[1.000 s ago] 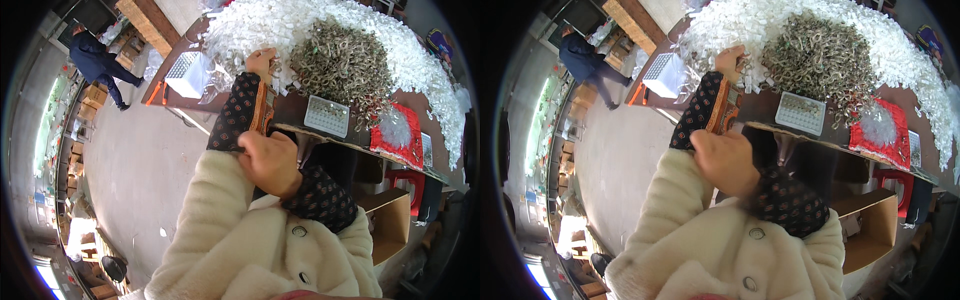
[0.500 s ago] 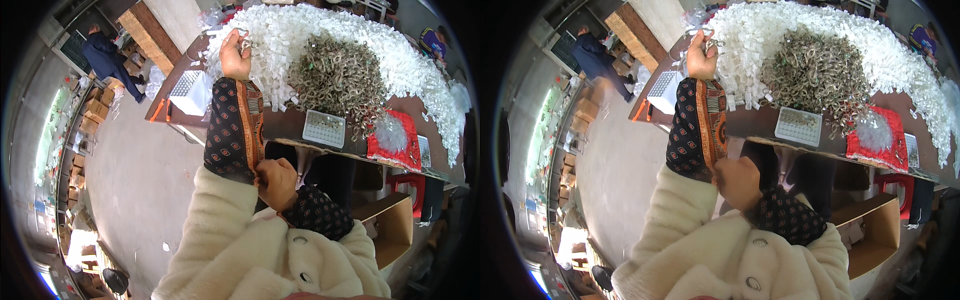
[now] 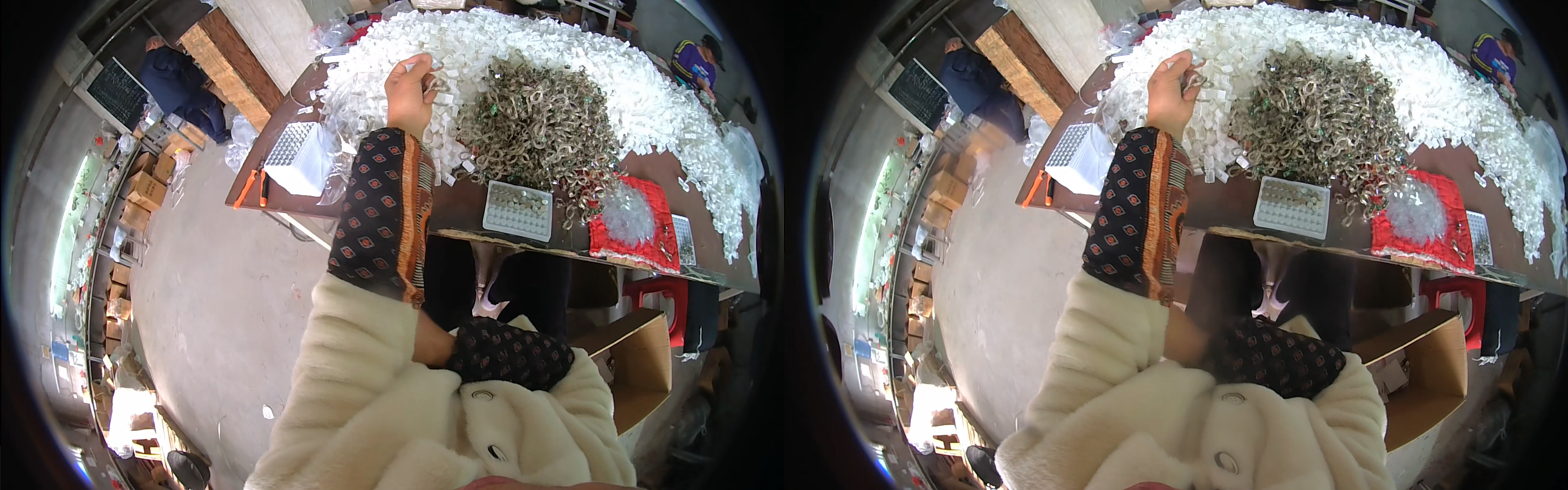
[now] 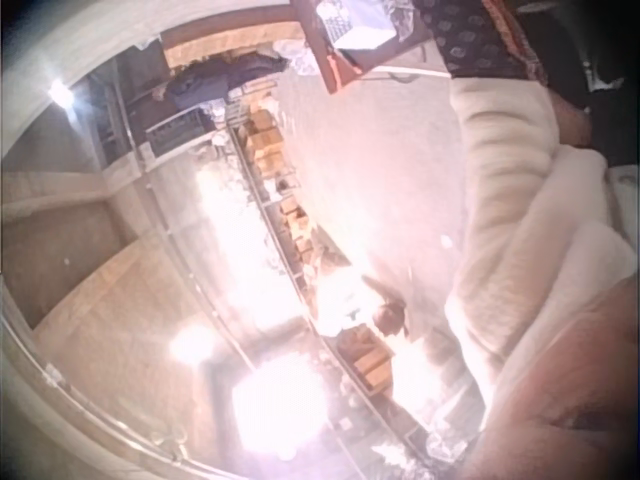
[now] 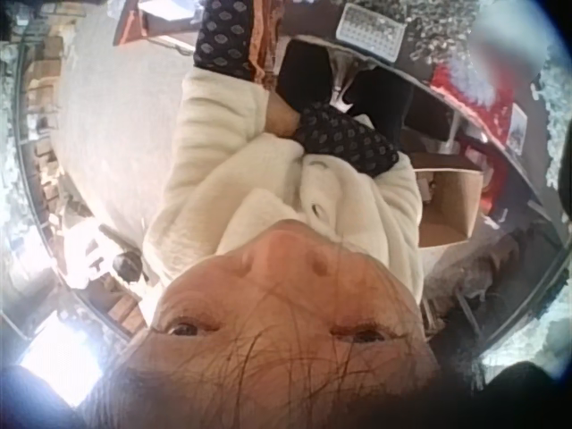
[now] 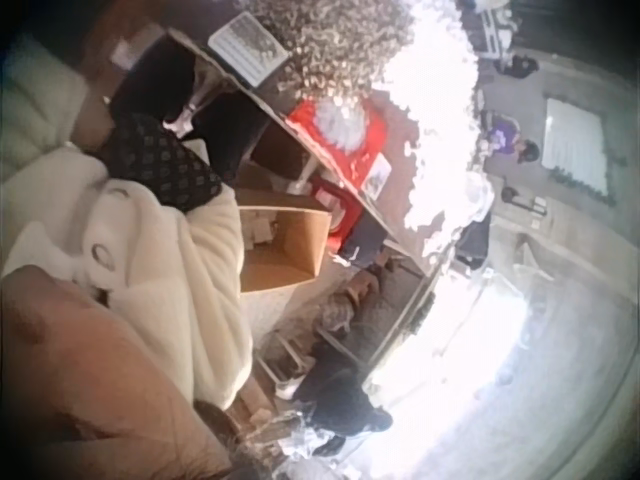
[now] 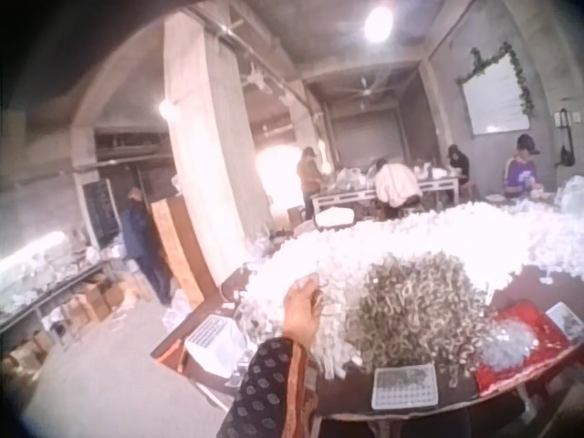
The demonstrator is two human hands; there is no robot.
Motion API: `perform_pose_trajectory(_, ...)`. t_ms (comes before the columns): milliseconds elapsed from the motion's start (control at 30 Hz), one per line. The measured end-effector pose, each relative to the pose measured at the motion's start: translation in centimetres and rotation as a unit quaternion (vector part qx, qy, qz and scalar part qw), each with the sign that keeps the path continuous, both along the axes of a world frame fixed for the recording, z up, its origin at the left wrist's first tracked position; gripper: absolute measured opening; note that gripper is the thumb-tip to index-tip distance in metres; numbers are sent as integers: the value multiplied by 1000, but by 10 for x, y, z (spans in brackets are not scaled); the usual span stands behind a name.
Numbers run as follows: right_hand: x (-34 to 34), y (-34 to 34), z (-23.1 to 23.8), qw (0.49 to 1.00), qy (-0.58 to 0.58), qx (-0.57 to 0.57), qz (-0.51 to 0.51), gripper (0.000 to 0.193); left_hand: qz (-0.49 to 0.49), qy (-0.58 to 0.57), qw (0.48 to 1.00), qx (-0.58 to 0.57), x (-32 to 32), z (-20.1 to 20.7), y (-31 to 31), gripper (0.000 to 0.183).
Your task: The person repeatedly picks small white plastic housings and metal components from a table, inserts the metal parts into the housings, and tests each assembly by pressing a button to light an LED. Completed units are placed into a red bag on the table.
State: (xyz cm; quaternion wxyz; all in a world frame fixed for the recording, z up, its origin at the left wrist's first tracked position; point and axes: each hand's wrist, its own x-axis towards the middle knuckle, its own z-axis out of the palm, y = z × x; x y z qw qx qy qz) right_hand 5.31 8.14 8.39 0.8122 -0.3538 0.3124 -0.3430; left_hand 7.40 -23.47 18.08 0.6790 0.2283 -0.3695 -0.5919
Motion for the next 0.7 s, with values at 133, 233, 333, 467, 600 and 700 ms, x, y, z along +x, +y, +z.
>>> perform_pose_trajectory(133, -21, -5, 29, 892, 214, -325, -229, 51, 37, -60, 996, 62, 17, -24, -4, 10)
perform_pose_trajectory(233, -27, -24, 62, 576, 368, -614, -396, 47, 39, -126, 991, 39, 22, -43, -6, 11)
perform_pose_trajectory(333, -29, -49, 90, 375, 324, -748, -441, 37, 44, -174, 984, 11, 13, -62, -7, 14)
perform_pose_trajectory(467, -10, -51, 116, 366, 376, -799, -295, 19, 55, -271, 961, -19, -6, -84, -5, 17)
perform_pose_trajectory(600, 11, -66, 134, 422, 366, -825, -87, 10, 41, -293, 954, -45, -26, -93, 2, 18)
perform_pose_trajectory(700, -1, -45, 128, 391, 255, -876, -123, 8, 4, -234, 972, 18, -29, -87, 8, 16)
